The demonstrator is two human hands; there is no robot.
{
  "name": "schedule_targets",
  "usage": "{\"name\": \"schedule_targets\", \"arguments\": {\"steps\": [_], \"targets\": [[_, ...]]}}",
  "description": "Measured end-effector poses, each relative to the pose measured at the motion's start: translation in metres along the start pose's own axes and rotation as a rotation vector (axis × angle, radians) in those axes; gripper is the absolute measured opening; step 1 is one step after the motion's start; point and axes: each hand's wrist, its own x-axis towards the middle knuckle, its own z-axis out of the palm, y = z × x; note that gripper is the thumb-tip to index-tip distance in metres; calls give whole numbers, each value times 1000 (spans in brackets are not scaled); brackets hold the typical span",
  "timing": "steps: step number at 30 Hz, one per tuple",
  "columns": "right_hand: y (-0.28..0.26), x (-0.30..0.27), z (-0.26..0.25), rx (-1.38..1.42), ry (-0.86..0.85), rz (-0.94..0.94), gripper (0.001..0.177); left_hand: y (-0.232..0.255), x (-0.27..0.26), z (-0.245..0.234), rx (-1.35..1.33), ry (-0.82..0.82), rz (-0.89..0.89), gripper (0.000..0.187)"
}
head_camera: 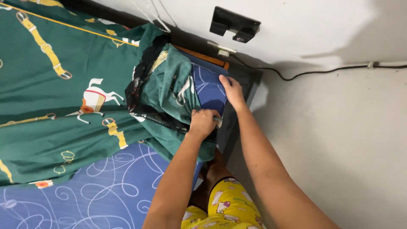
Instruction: The person puts a green fitted bedsheet onto a blue mattress.
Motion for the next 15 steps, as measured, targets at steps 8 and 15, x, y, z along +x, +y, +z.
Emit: {"name": "schedule_targets", "arguments": {"steps": [8,15], "targets": [[25,-32,-12,84,-111,334,62,-2,-31,6,-39,9,30,18],[-157,-134,35,71,54,-351,14,-81,-107,-91,-378,853,-356,34]]}}
